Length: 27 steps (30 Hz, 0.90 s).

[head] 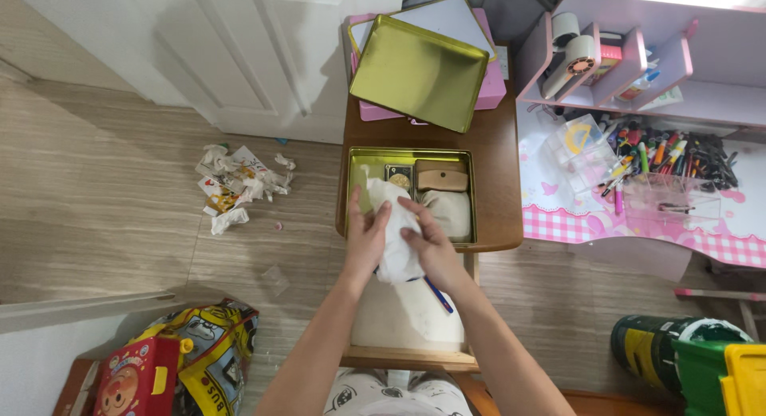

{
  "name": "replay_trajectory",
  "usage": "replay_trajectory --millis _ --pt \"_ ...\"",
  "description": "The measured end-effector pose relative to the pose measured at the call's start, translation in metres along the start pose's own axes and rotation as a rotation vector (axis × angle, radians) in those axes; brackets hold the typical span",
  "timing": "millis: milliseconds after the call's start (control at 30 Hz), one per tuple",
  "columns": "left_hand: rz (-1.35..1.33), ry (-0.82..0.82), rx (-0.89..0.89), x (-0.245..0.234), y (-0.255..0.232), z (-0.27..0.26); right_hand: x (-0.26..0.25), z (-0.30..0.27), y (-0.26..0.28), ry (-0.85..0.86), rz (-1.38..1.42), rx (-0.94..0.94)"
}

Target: The person kneels by a wooden drawer unit and wipes the inside of an open drawer with a white cloth. They remove a colorful hand fan, wipe it on both sides, and place it back in the drawer. They then open a gold tin, remove small items, wipe the tin interior and lid, and set the items aside.

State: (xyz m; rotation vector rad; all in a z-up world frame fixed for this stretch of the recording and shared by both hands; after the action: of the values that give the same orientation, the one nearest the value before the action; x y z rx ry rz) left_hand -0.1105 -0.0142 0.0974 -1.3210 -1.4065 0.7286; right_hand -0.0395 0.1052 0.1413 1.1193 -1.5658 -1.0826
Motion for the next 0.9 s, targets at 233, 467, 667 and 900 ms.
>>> replay_trajectory --millis 233,467,667,900 --pt "0.087 -0.217 0.121 -0.049 -0.021 0.0 -0.027 0.027 -0.047 -0.244 -0.141 0.108" --pt "0.085 -0.239 0.085 -0.075 -0.036 -0.003 -0.018 0.037 -0.041 -0.287 -0.977 -0.049" --pt "0.114 -0.211 0.166 -0.095 -0.024 -0.004 -0.001 0.055 -0.044 -0.188 -1.295 0.161" --pt "0.014 -0.201 0.185 -0.109 -0.002 0.005 -0.006 0.078 -0.062 -0.114 -1.357 0.247"
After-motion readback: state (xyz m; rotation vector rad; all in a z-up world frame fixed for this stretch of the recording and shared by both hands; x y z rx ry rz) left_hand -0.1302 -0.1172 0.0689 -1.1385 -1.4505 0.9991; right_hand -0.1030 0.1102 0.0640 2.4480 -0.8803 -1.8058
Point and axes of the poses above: each hand's wrist, its own z-axis towards the middle knuckle, its own x-axis out of the palm, y = z × x, the point moved 4 cm from there along z, towards the middle knuckle, and after that the axes turned 2 degrees about -x, right-handed, at the moved point
